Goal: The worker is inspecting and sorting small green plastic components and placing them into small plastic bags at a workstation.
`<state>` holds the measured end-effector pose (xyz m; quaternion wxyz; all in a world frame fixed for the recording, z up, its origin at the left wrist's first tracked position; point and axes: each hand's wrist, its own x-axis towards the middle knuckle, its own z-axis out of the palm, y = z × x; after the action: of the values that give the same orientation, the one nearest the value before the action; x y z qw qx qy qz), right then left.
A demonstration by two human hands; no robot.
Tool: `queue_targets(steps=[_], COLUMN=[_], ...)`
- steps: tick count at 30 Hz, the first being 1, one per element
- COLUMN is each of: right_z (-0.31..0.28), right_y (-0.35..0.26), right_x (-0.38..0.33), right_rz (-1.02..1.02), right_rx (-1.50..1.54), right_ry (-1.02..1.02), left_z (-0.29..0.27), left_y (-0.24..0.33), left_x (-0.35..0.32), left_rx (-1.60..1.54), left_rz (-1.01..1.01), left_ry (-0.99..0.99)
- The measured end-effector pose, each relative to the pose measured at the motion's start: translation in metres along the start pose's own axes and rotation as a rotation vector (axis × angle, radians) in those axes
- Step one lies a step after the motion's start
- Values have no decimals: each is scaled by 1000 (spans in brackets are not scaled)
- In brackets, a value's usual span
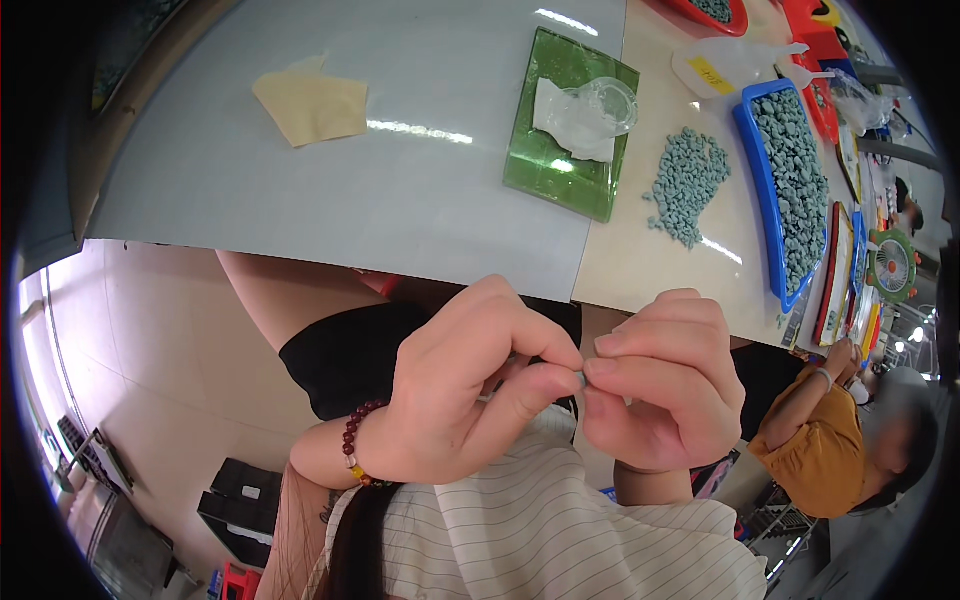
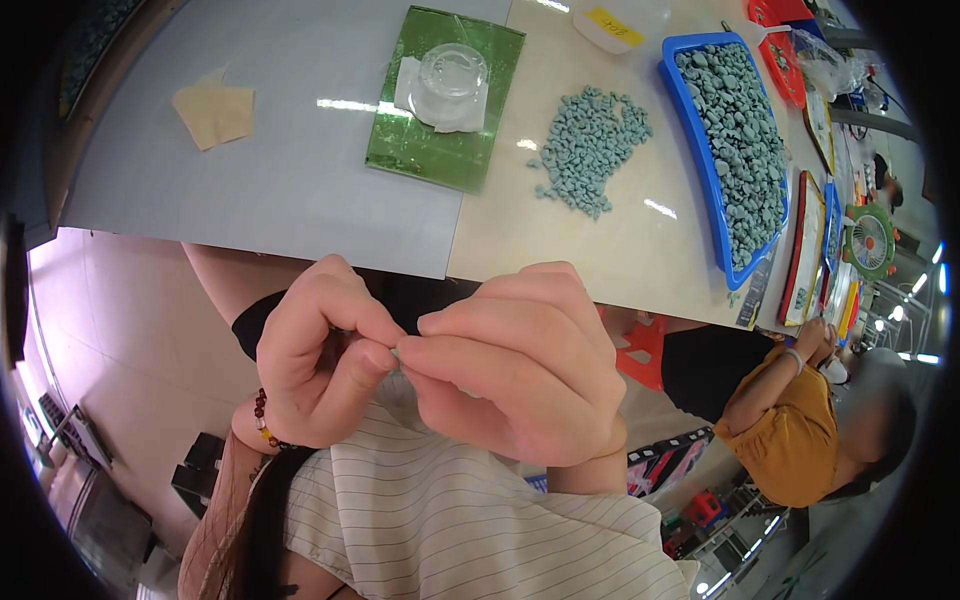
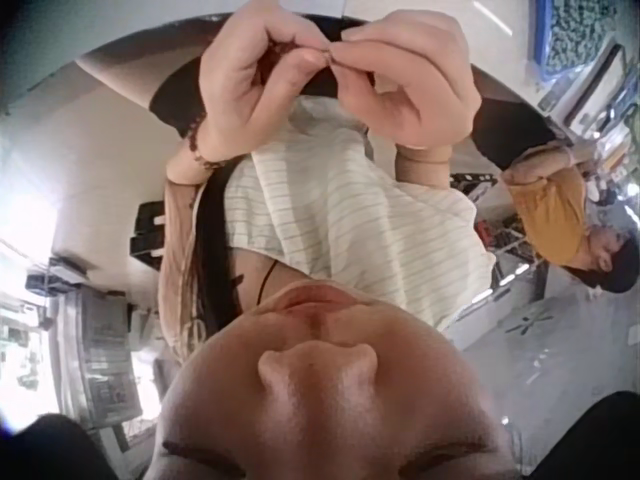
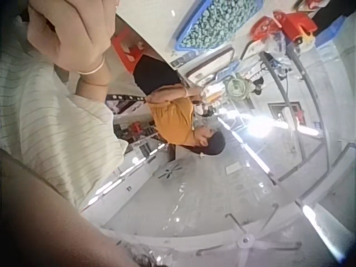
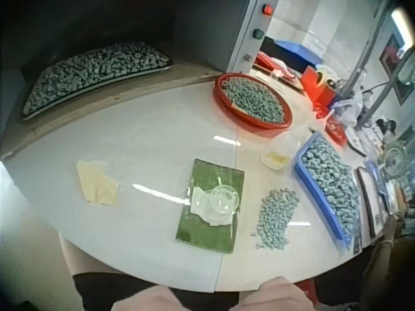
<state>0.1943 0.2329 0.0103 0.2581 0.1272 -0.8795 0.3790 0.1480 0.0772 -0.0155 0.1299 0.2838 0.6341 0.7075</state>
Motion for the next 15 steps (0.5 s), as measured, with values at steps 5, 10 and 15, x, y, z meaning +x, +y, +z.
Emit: queue_targets(steps=[5, 10, 15], right_z=[-1, -3, -2], right_y=[-2, -4, -4], right_x=[1, 3, 3], right_rz=[-19, 101, 15], right_rx=[6, 189, 119], right_ry=[-30, -53, -53], left_z=[-2, 0, -1], left_y=[1, 2, 1], left_x=[-2, 0, -1], left_rx=[12, 8, 16], left_rz=[11, 91, 120], left_ry=[5, 62, 79])
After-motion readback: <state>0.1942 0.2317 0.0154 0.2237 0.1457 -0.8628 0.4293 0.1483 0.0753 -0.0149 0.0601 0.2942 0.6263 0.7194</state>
